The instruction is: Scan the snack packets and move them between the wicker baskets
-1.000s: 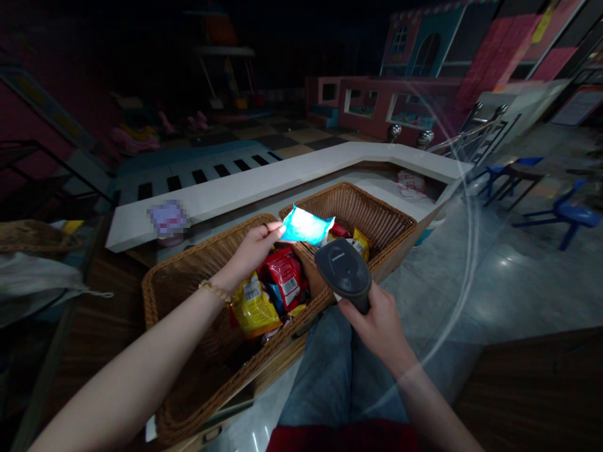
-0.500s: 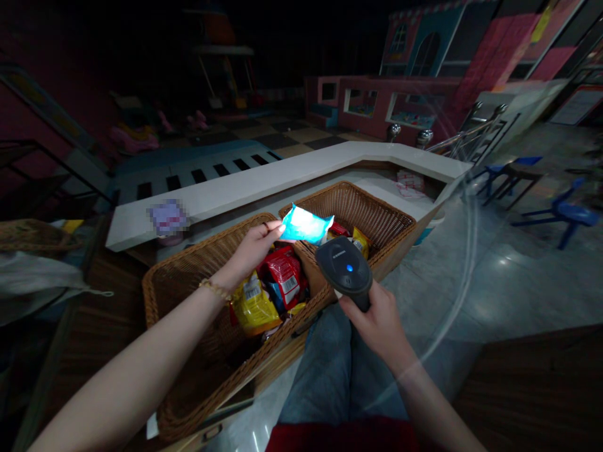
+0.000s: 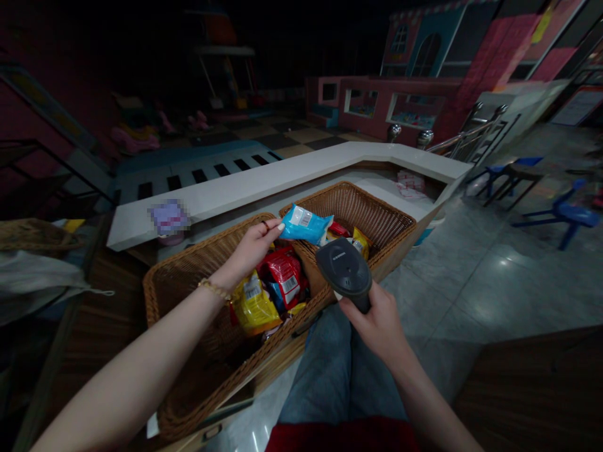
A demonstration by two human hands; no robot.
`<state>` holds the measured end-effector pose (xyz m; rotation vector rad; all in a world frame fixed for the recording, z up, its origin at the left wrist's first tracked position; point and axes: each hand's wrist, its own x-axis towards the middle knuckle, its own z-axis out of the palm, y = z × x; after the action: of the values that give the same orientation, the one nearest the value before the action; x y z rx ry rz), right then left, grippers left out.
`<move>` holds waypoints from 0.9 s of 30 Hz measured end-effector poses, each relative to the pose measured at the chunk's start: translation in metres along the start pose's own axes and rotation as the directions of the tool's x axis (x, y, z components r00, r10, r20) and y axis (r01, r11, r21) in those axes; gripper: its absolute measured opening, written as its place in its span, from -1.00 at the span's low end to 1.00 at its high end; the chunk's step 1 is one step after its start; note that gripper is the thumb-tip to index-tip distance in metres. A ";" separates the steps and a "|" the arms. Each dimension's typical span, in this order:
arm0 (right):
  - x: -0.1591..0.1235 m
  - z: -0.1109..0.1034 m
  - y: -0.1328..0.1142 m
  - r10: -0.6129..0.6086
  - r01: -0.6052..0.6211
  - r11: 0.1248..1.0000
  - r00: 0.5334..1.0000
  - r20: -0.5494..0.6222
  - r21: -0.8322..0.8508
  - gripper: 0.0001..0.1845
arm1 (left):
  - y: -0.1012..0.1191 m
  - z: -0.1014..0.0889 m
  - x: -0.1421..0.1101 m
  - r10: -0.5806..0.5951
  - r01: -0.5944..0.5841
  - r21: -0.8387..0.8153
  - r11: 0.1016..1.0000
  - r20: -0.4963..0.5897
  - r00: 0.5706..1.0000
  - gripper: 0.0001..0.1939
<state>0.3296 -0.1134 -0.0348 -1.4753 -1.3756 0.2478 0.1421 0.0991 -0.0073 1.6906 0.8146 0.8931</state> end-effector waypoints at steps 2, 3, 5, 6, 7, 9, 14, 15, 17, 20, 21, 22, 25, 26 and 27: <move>-0.001 -0.001 0.003 0.005 -0.006 1.000 1.000 -0.010 -0.014 -0.91 | 0.005 -0.006 0.001 0.016 -0.016 0.005 1.000 -0.052 0.999 -0.47; -0.001 -0.002 0.004 0.007 -0.007 1.000 1.000 -0.017 -0.022 -0.91 | 0.008 -0.011 0.001 0.026 -0.025 0.009 1.000 -0.106 0.994 -0.48; -0.002 -0.005 0.008 0.014 -0.015 0.999 0.999 -0.031 -0.040 -0.91 | 0.014 -0.023 0.002 0.048 -0.037 0.046 0.998 -0.256 0.965 -0.51; -0.002 -0.007 0.010 0.022 -0.024 0.999 0.999 -0.040 -0.049 -0.90 | 0.016 -0.030 0.003 0.061 -0.035 0.086 0.996 -0.330 0.942 -0.54; -0.001 -0.008 0.013 0.032 -0.034 0.998 0.998 -0.046 -0.057 -0.89 | 0.018 -0.037 0.003 0.076 -0.024 0.138 0.990 -0.388 0.918 -0.57; -0.001 -0.012 0.017 0.051 -0.055 0.996 0.997 -0.063 -0.068 -0.88 | 0.019 -0.050 0.004 0.102 0.022 0.268 0.963 -0.442 0.891 -0.61; 0.002 -0.018 0.028 0.094 -0.102 0.991 0.991 -0.096 -0.084 -0.80 | 0.019 -0.065 0.005 0.181 0.176 0.680 0.712 -0.420 0.889 -0.67; 0.003 -0.019 0.030 0.102 -0.111 0.990 0.989 -0.103 -0.087 -0.79 | 0.020 -0.063 0.005 0.214 0.165 0.731 0.662 -0.396 0.893 -0.68; 0.003 -0.021 0.033 0.113 -0.123 0.988 0.987 -0.112 -0.090 -0.79 | 0.023 -0.055 0.007 0.253 0.087 0.776 0.625 -0.306 0.918 -0.69; 0.005 -0.023 0.037 0.121 -0.130 0.988 0.987 -0.102 -0.087 -0.81 | 0.026 -0.034 0.019 0.229 -0.078 0.785 0.615 -0.083 0.970 -0.68; 0.005 -0.023 0.039 0.125 -0.133 0.988 0.987 -0.100 -0.084 -0.81 | 0.025 -0.025 0.026 0.211 -0.126 0.790 0.600 -0.004 0.978 -0.68; 0.005 -0.023 0.040 0.130 -0.138 0.987 0.987 -0.098 -0.079 -0.80 | 0.024 -0.015 0.033 0.189 -0.169 0.801 0.575 0.071 0.979 -0.67; 0.006 -0.022 0.045 0.148 -0.155 0.986 0.984 -0.098 -0.067 -0.80 | 0.017 0.018 0.060 0.077 -0.266 0.834 0.483 0.262 0.962 -0.59; 0.006 -0.021 0.047 0.153 -0.159 0.985 0.983 -0.098 -0.063 -0.80 | 0.014 0.029 0.069 0.020 -0.291 0.848 0.442 0.315 0.949 -0.56; 0.006 -0.021 0.048 0.156 -0.162 0.985 0.983 -0.097 -0.060 -0.80 | 0.011 0.039 0.079 -0.035 -0.302 0.865 0.401 0.344 0.938 -0.54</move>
<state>0.3754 -0.1091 -0.0598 -1.6358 -1.2043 0.2339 0.2158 0.1455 0.0089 2.8338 1.0372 0.1625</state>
